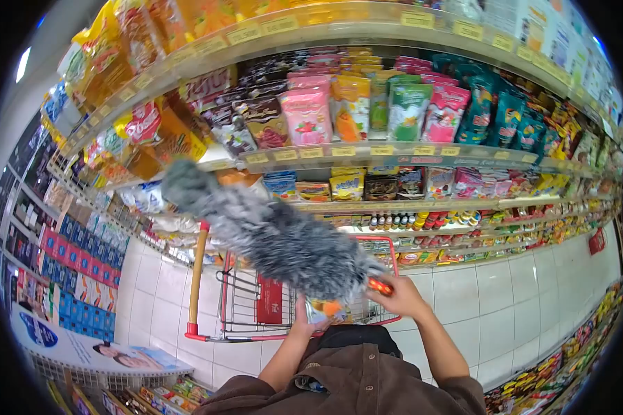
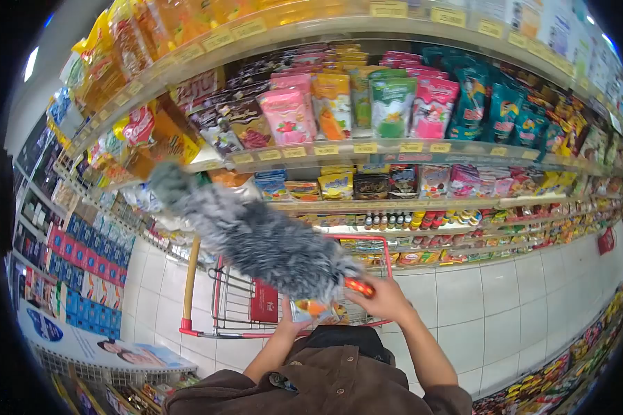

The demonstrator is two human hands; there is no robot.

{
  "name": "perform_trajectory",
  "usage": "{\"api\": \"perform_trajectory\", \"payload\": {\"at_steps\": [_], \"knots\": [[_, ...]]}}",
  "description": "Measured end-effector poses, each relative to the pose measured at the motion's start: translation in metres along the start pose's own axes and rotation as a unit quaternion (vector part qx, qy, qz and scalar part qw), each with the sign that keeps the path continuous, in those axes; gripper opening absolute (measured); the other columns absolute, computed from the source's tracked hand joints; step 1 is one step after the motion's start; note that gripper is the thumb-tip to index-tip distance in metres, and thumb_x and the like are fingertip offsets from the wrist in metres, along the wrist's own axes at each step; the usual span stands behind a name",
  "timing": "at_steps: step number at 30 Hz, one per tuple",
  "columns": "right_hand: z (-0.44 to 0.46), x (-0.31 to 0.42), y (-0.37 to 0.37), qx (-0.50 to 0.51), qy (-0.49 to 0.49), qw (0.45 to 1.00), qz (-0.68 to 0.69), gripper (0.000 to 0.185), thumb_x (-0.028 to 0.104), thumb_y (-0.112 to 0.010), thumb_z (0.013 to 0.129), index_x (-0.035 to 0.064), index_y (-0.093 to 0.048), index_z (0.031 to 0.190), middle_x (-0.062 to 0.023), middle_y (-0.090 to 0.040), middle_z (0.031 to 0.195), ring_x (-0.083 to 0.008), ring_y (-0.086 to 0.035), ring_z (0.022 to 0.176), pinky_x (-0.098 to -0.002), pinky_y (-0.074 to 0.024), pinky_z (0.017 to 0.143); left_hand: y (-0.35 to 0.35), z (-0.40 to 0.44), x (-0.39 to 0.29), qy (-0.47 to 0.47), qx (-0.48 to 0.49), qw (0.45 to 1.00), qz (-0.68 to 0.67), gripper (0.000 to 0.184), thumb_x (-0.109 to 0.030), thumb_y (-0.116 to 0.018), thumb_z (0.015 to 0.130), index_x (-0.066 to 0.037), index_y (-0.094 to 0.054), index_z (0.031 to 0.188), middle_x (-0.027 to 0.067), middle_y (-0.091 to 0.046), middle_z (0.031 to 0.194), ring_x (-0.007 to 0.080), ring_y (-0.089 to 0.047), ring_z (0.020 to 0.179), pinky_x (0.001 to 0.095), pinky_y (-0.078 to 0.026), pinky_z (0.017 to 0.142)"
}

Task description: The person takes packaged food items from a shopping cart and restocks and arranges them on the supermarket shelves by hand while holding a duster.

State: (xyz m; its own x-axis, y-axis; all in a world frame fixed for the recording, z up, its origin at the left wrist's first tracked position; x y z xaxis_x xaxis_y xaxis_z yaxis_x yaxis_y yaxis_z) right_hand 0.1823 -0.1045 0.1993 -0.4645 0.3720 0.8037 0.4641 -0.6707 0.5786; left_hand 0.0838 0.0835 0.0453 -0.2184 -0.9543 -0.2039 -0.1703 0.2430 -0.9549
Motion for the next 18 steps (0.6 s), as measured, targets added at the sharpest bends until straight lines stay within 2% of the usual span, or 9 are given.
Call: {"api": "perform_trajectory", "payload": {"at_steps": [2, 3, 4, 5, 8, 11, 13, 15, 18], "knots": [[-0.033, -0.017, -0.011, 0.002, -0.05, 0.998, 0.045, 0.034, 0.032, -0.069, 0.083, 0.0022, -0.067, 0.1, -0.0162, -0.061, 0.065, -0.0302, -0.062, 0.058, -0.0358, -0.0462, 0.054, 0.034, -0.019, -0.033, -0.142, -0.266, 0.953, -0.003, 0.065, -0.06, -0.048, 0.085, -0.013, -0.051, 0.13, 0.0115, -0.056, 0.127, 0.0287, -0.055, 0.113, 0.0464, -0.043, 0.096], [-0.051, -0.028, -0.021, -0.012, -0.078, 0.996, 0.052, 0.029, 0.028, -0.067, 0.085, 0.0018, -0.067, 0.097, -0.0152, -0.059, 0.062, -0.0287, -0.06, 0.054, -0.0346, -0.0447, 0.052, 0.041, -0.019, -0.045, -0.155, -0.27, 0.95, -0.011, 0.065, -0.06, -0.048, 0.085, -0.013, -0.051, 0.13, 0.0115, -0.056, 0.127, 0.0287, -0.055, 0.113, 0.0464, -0.043, 0.096], [-0.067, -0.038, -0.029, -0.026, -0.106, 0.992, 0.057, 0.023, 0.023, -0.066, 0.086, 0.0014, -0.067, 0.094, -0.0142, -0.058, 0.06, -0.0272, -0.057, 0.05, -0.0334, -0.0433, 0.05, 0.044, -0.015, -0.062, -0.204, -0.221, 0.954, -0.012, 0.064, -0.06, -0.046, 0.086, -0.014, -0.052, 0.129, 0.0105, -0.057, 0.125, 0.0289, -0.056, 0.111, 0.0456, -0.043, 0.095], [-0.081, -0.042, -0.038, -0.014, -0.1, 0.993, 0.057, 0.023, 0.023, -0.066, 0.086, 0.0014, -0.067, 0.094, -0.0142, -0.058, 0.06, -0.0272, -0.057, 0.05, -0.0334, -0.0433, 0.05, 0.042, -0.014, -0.077, -0.25, -0.173, 0.953, -0.011, 0.062, -0.061, -0.044, 0.086, -0.015, -0.054, 0.127, 0.0096, -0.059, 0.123, 0.0291, -0.057, 0.109, 0.0447, -0.044, 0.093], [-0.101, -0.051, -0.042, -0.041, -0.125, 0.991, 0.021, 0.021, 0.022, -0.066, 0.086, 0.0019, -0.069, 0.09, -0.014, -0.057, 0.057, -0.0265, -0.057, 0.048, -0.0336, -0.0429, 0.049, 0.018, -0.011, -0.109, -0.304, -0.134, 0.943, -0.005, 0.063, -0.061, -0.044, 0.086, -0.015, -0.053, 0.128, 0.009, -0.059, 0.122, 0.0302, -0.057, 0.109, 0.0457, -0.043, 0.095], [-0.099, -0.043, -0.03, -0.052, -0.081, 0.995, -0.038, 0.022, 0.024, -0.067, 0.085, 0.003, -0.07, 0.09, -0.0139, -0.059, 0.059, -0.0272, -0.059, 0.05, -0.0349, -0.0442, 0.049, -0.015, -0.014, -0.125, -0.325, -0.151, 0.934, -0.012, 0.062, -0.06, -0.043, 0.087, -0.014, -0.054, 0.127, 0.0079, -0.06, 0.121, 0.03, -0.058, 0.107, 0.0455, -0.043, 0.094], [-0.095, -0.036, -0.02, -0.058, -0.08, 0.987, -0.129, 0.023, 0.027, -0.069, 0.083, 0.0042, -0.07, 0.09, -0.0136, -0.061, 0.06, -0.0278, -0.061, 0.052, -0.0361, -0.0458, 0.05, 0.013, -0.006, -0.135, -0.333, -0.118, 0.935, -0.032, 0.062, -0.058, -0.043, 0.088, -0.012, -0.053, 0.128, 0.0086, -0.06, 0.121, 0.0303, -0.057, 0.109, 0.0461, -0.043, 0.096], [-0.089, -0.029, -0.015, -0.062, -0.103, 0.983, -0.137, 0.024, 0.028, -0.069, 0.083, 0.0056, -0.07, 0.092, -0.0133, -0.063, 0.063, -0.0284, -0.062, 0.054, -0.0374, -0.0471, 0.051, 0.024, 0.0, -0.137, -0.325, -0.088, 0.941, -0.034, 0.063, -0.057, -0.043, 0.088, -0.01, -0.051, 0.13, 0.01, -0.059, 0.122, 0.0311, -0.056, 0.111, 0.047, -0.042, 0.098], [-0.086, -0.015, -0.009, -0.047, -0.076, 0.982, -0.166, 0.024, 0.028, -0.069, 0.082, 0.0073, -0.069, 0.094, -0.0135, -0.064, 0.064, -0.0284, -0.062, 0.054, -0.0376, -0.0474, 0.051, 0.019, 0.0, -0.137, -0.35, -0.125, 0.927, -0.037, 0.059, -0.056, -0.044, 0.088, -0.011, -0.053, 0.125, 0.0079, -0.061, 0.117, 0.0287, -0.058, 0.107, 0.0452, -0.043, 0.095]]}}
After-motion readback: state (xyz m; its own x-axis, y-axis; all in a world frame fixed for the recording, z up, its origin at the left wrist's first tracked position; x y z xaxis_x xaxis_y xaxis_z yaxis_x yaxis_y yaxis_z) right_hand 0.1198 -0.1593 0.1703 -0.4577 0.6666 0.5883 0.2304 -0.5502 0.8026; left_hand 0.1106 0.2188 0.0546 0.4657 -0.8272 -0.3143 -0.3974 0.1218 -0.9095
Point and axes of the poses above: each hand's wrist, its own z-axis towards the middle knuckle, its own y-axis out of the back of the hand, x = y × z, the point moved 5 cm from there along z, towards the middle knuckle
